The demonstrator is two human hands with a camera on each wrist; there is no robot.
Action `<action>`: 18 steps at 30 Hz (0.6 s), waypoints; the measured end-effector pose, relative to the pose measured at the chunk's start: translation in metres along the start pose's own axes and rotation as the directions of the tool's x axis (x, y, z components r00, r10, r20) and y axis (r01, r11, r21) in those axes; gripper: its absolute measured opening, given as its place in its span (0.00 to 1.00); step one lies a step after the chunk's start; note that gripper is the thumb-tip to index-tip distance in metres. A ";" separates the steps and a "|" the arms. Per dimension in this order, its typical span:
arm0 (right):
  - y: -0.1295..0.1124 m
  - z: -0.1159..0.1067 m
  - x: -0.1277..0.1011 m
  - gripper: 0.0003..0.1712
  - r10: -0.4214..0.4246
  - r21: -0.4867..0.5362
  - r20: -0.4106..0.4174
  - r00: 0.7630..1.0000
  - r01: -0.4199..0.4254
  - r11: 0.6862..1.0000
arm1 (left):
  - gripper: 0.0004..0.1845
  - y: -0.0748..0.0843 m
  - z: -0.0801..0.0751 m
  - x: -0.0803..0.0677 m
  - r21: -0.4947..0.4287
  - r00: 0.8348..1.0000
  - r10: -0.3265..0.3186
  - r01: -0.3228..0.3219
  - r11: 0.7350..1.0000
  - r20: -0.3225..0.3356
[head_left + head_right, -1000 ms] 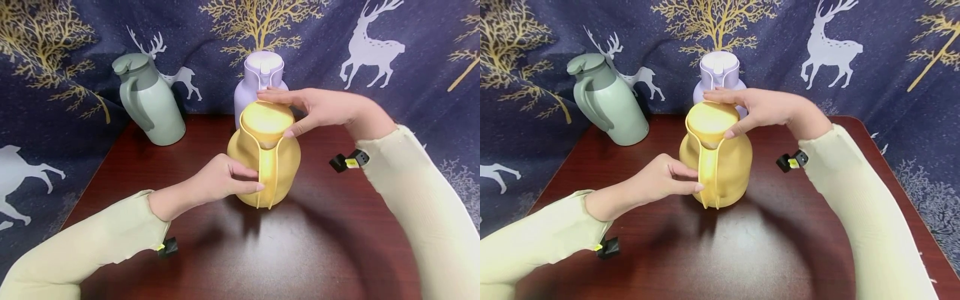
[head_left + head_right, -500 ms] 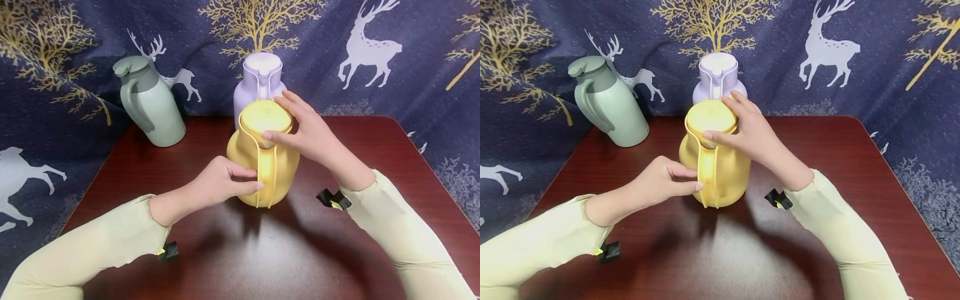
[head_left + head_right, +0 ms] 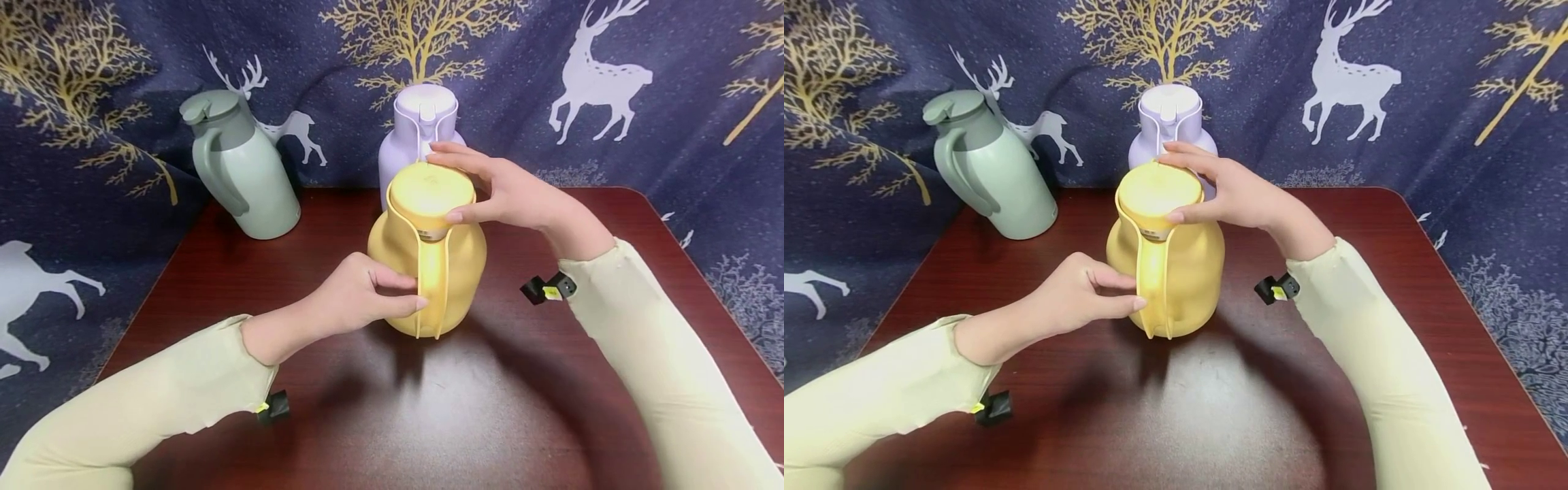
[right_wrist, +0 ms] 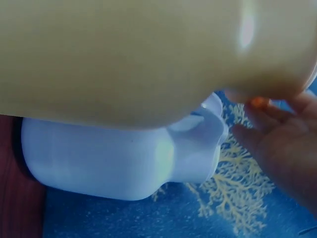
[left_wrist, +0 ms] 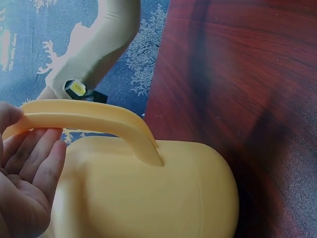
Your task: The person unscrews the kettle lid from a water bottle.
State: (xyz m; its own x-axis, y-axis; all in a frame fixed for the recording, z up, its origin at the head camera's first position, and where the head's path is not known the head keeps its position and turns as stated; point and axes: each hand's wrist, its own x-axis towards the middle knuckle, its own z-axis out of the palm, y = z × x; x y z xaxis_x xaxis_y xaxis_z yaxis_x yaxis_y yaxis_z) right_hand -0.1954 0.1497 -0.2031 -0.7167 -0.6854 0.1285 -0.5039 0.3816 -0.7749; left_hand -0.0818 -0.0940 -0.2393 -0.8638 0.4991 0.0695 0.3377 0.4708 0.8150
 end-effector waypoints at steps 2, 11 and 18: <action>0.004 -0.005 0.004 0.44 -0.029 0.031 0.053 0.998 0.028 0.999 | 0.12 -0.001 0.000 0.000 0.003 1.000 0.011 -0.011 1.000 -0.005; 0.012 -0.016 0.013 0.45 -0.110 0.166 0.204 0.973 0.076 0.983 | 0.11 -0.002 -0.001 0.001 -0.012 1.000 0.019 -0.019 1.000 0.007; 0.009 -0.003 0.003 0.48 -0.112 0.314 0.075 0.991 0.083 0.946 | 0.12 0.000 0.000 0.000 -0.032 1.000 -0.006 0.006 0.999 0.002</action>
State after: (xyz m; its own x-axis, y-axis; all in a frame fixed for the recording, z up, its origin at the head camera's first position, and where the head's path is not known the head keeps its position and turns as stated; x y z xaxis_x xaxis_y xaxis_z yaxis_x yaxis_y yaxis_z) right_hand -0.2037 0.1527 -0.2081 -0.6178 -0.7682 0.1679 -0.3851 0.1094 -0.9164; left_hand -0.0817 -0.0945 -0.2396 -0.8653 0.4973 0.0636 0.3201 0.4504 0.8334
